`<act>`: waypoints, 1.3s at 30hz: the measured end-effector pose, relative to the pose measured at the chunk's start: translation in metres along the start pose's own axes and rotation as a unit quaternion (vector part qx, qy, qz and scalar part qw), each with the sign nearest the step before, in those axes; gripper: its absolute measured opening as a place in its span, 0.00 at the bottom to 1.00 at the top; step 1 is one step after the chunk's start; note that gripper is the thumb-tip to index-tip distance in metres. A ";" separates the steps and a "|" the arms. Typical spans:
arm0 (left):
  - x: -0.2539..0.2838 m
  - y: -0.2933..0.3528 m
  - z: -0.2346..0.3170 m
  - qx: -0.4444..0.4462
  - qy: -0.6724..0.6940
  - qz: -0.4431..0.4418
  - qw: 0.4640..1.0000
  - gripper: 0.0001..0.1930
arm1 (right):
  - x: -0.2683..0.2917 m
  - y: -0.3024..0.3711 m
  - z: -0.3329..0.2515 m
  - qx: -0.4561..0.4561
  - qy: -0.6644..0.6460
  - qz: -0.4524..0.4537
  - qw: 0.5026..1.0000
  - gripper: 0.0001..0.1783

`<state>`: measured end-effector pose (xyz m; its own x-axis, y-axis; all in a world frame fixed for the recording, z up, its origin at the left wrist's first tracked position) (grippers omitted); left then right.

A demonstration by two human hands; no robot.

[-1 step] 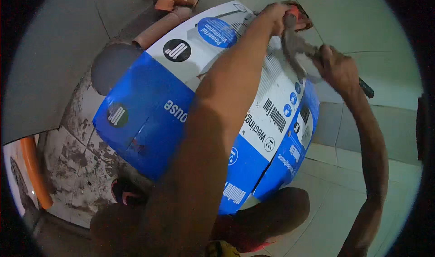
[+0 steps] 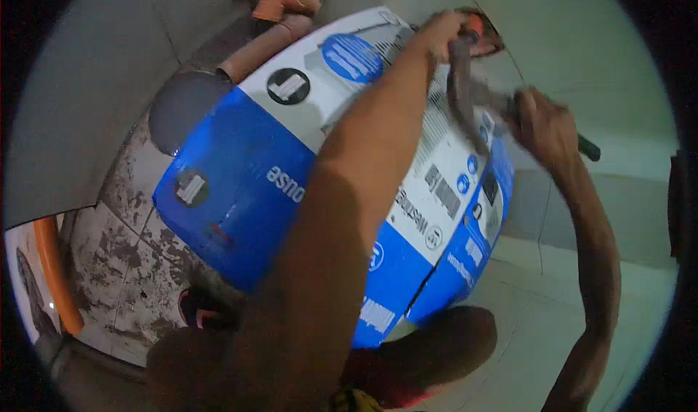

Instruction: Chisel a hole in the floor/wall and fit a PVC pipe into it.

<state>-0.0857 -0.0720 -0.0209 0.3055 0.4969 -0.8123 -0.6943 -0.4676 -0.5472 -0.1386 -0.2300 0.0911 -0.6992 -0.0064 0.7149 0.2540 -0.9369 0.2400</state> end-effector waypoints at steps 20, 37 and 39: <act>-0.016 -0.003 -0.005 0.157 -0.955 0.044 0.249 0.39 | -0.001 0.027 -0.030 0.065 -0.027 0.017 0.997 0.14; -0.017 -0.025 -0.013 0.243 -0.955 -0.029 0.167 0.27 | -0.047 0.008 0.049 -0.089 0.020 -0.067 0.994 0.14; 0.003 0.003 0.006 0.237 -0.960 -0.006 0.148 0.27 | -0.006 -0.005 0.003 -0.047 -0.056 0.021 0.997 0.14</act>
<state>-0.0905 -0.0671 -0.0238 -0.1233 0.0004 0.9924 -0.8078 -0.5809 -0.1001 -0.1333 -0.2244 0.0877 -0.6083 -0.0119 0.7936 0.2137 -0.9654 0.1494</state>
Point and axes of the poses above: each hand's wrist, its own y-axis away from the middle knuckle, its own x-axis out of the back of the hand, z = x × y, the point moved 10 cm from there along -y, towards the middle knuckle, and after that the axes turned 15 degrees about -z, right-handed, at the moved point
